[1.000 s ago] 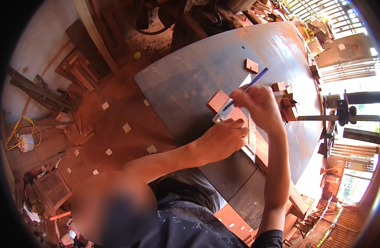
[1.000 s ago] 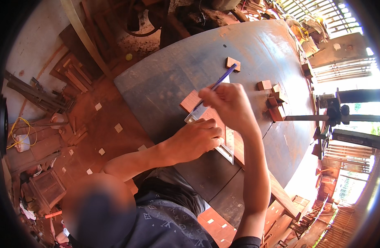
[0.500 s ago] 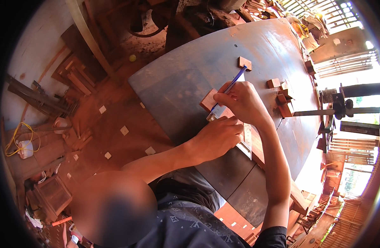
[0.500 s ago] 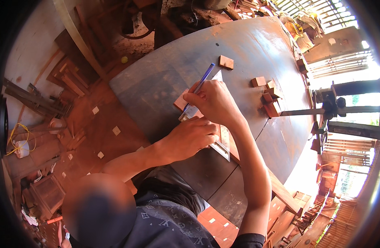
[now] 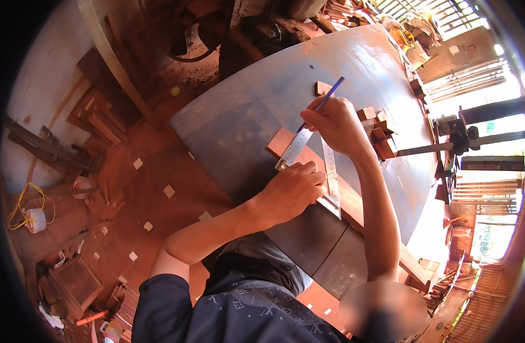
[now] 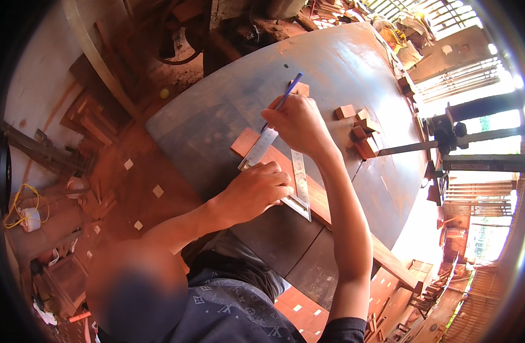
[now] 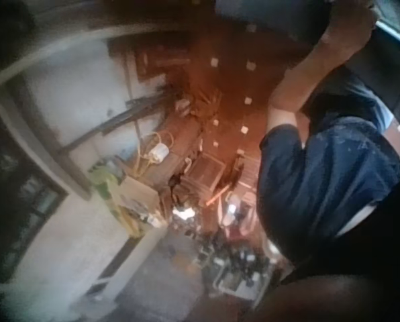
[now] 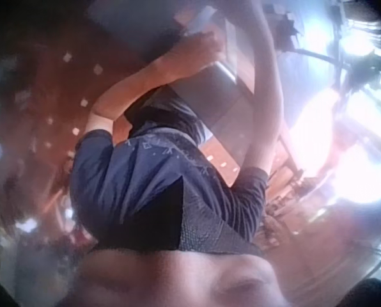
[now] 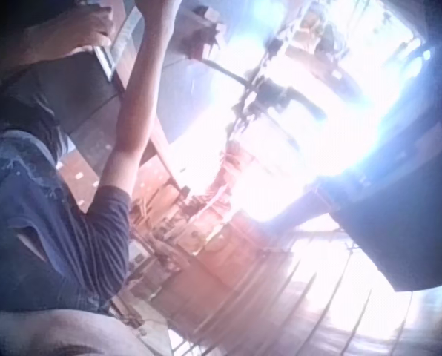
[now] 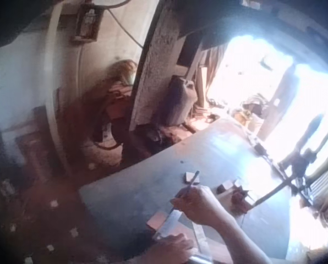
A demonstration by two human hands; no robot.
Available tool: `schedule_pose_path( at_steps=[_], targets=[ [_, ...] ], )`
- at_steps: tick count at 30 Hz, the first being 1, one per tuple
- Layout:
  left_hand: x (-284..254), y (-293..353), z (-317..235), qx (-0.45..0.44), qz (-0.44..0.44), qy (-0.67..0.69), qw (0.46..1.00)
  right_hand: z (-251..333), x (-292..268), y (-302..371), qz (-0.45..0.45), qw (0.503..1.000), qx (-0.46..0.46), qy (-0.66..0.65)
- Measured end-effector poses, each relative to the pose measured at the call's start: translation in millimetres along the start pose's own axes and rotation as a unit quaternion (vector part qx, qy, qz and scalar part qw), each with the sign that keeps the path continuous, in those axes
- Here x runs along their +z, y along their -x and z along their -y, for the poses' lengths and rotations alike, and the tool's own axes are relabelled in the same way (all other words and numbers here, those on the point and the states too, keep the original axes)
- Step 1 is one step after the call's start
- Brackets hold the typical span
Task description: The person uses a bandsaw to cut a long wooden plank into smaller pieces. They measure and mark the wood with a square and pen, then guide the plank through the saw blade to make precise cuts.
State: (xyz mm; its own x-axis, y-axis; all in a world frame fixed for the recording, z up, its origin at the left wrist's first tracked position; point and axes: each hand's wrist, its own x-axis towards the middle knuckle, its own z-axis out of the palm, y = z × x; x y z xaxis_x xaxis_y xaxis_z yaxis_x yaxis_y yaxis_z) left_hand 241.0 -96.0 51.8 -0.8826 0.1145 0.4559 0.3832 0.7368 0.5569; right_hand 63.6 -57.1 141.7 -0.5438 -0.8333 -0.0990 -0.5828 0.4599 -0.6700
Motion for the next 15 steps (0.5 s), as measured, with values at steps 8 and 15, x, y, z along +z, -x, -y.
schedule_pose_path(
  at_steps=[8, 15],
  targets=[
    [-0.8, -0.4, -1.0, -0.002, -0.005, 0.02, 1.0, 0.2, 0.5, 3.3, -0.02, 0.993, -0.018, 0.118],
    [-2.7, -1.7, -1.3, -0.014, 0.012, 0.022, 1.0, 1.4, 8.2, 14.7, -0.049, 0.998, -0.033, 0.022]
  ],
)
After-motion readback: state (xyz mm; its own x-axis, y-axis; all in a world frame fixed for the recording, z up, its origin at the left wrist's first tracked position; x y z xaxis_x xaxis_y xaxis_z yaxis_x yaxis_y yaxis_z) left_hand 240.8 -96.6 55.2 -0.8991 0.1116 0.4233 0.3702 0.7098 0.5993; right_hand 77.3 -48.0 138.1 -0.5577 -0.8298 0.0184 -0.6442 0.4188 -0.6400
